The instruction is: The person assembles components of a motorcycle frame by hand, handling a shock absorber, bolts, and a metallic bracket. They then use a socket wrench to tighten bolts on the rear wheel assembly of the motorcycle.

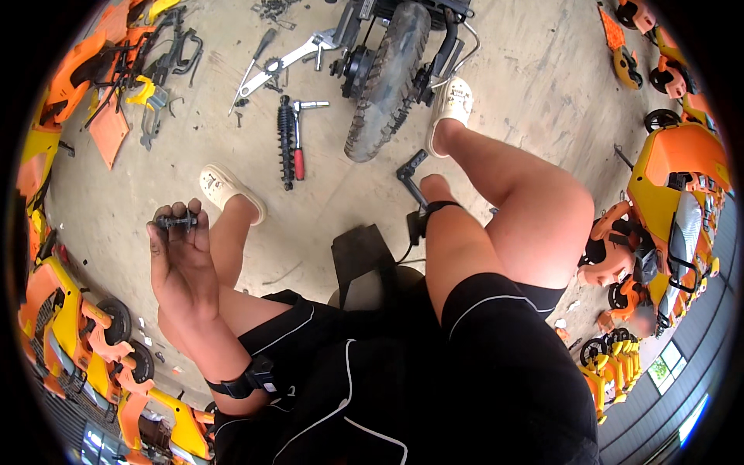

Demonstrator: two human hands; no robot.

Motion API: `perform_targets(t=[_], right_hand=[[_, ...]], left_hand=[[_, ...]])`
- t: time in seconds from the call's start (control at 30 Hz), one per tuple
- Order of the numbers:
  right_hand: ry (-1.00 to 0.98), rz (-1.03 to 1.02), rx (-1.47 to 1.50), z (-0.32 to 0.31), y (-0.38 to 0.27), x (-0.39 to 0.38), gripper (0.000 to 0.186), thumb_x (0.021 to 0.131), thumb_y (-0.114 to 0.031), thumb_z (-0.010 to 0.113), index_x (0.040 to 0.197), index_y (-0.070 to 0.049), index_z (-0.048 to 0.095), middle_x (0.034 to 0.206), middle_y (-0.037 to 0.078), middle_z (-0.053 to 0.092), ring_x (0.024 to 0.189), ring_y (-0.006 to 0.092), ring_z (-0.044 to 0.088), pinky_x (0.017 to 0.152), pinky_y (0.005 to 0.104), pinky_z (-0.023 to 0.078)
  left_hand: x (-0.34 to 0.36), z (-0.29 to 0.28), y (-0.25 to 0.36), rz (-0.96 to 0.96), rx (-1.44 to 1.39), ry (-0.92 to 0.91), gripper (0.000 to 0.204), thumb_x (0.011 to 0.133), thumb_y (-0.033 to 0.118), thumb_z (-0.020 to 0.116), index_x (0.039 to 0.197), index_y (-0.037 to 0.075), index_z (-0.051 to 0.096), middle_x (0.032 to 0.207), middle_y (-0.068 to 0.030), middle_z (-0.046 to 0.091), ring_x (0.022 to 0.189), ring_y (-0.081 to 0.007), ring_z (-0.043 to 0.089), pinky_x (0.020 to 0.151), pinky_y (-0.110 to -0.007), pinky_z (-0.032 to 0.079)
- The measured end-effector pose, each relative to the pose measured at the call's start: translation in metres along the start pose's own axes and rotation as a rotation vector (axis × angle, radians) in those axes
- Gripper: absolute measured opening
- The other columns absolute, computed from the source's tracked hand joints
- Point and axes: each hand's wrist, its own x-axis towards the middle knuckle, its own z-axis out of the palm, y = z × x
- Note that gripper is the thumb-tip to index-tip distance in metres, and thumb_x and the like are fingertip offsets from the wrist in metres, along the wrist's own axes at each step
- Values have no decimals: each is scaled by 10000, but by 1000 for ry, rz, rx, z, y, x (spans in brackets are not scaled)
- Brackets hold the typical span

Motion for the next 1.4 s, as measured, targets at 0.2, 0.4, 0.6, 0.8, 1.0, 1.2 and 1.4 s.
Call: perform_targets(t=[0.2,0.4,0.6,0.8,1.0,1.2,1.4], right_hand=[[-142,99,192,10,4,15,289,907,-206,531,1022,-4,702,1069,234,695,983,324,684,791,452,555],[-84,143,657,47,-46,36,637,756,-346,679,1219,84,597,1251,312,606,1192,434,583,1014,435,472],[-121,207,768,10,-49,13,784,726,-345,719,1329,100,488,1258,298,610,1195,407,590,1009,411,474],[-95,206,458,-8,-95,-5,572,863,-347,588,1273,50,537,1248,274,620,1181,400,596,1006,435,473],[-1,-633,545,29,-232,50,399,873,-319,568,981,51,670,943,274,687,960,435,656,856,485,517],[-99,-104,1030,-114,-330,9,351,905,-282,558,1054,23,652,1055,259,681,1007,391,663,894,452,510],[139,14,806,-102,-345,109,489,836,-261,639,1209,49,574,1094,245,677,971,365,662,859,435,506]], left_hand=[[-11,-4,-17,-51,-17,178,323,1041,282,526,1221,13,527,1175,-118,568,1190,-300,544,1059,-417,432],[-7,-5,-31,-74,85,194,352,1019,314,565,1181,2,554,1151,-125,608,1098,-252,598,1018,-418,478],[-12,4,-35,-81,138,156,354,1023,315,557,1165,-10,558,1111,-135,621,1097,-287,619,982,-401,500],[-22,-4,-42,-96,154,235,371,1014,329,575,1154,-15,565,1091,-139,629,1071,-300,639,940,-405,527],[-12,0,-31,-165,104,210,371,1023,344,557,1151,-4,566,1065,-131,631,1024,-282,654,892,-395,552],[1,-38,-20,-166,-53,404,393,1043,370,507,1181,5,556,1063,-136,630,981,-262,664,867,-389,566],[25,-43,0,-123,-148,486,396,1050,364,487,1190,0,552,1114,-147,627,984,-273,662,884,-410,563]])
